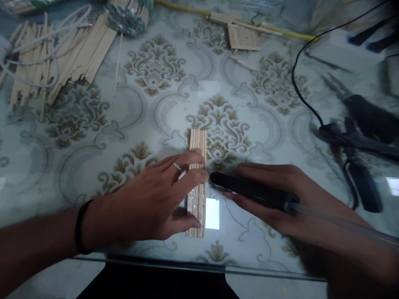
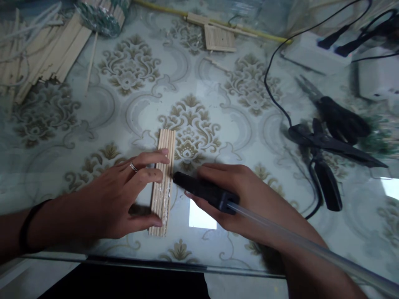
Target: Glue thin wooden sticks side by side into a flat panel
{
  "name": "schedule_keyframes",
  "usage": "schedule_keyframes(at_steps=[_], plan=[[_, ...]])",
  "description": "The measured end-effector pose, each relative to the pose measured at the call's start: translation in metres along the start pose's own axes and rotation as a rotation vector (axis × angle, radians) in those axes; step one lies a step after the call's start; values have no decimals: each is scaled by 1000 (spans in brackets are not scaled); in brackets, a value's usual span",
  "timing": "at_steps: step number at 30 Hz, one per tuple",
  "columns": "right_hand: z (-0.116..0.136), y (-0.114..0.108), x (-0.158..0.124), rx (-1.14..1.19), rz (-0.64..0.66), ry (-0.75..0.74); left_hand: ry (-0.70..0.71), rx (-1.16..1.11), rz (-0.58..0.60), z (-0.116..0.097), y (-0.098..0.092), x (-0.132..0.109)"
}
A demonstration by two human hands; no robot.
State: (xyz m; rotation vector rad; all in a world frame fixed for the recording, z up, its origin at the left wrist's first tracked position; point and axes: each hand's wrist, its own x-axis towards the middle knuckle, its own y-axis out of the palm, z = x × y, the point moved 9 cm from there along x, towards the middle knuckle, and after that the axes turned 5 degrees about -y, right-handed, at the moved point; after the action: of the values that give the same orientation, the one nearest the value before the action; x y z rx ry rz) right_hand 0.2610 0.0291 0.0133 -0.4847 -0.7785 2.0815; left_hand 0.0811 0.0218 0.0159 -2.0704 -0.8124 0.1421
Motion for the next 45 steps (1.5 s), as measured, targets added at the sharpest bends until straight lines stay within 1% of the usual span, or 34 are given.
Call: schedule_keyframes(at_steps=[7, 14, 23, 26, 31, 38, 45], plan=[[0, -3, 2, 44, -18, 63, 5, 43, -10, -2, -1, 2], [-4, -2, 0, 80, -11, 85, 3, 53, -19, -3, -3, 3], [-2, -2, -4, 38, 21, 27, -2, 43, -8, -2, -2, 2], [-1, -3, -3, 26, 17, 23, -4, 55, -5, -3, -2, 3], [1, -2, -2, 32, 47, 5, -4, 73, -4, -4, -2, 2], [6, -3, -2, 23, 35, -16, 11, 78, -11, -3, -2, 1], [5, -2, -1, 24, 35, -24, 12, 67, -7, -3, -1, 2]])
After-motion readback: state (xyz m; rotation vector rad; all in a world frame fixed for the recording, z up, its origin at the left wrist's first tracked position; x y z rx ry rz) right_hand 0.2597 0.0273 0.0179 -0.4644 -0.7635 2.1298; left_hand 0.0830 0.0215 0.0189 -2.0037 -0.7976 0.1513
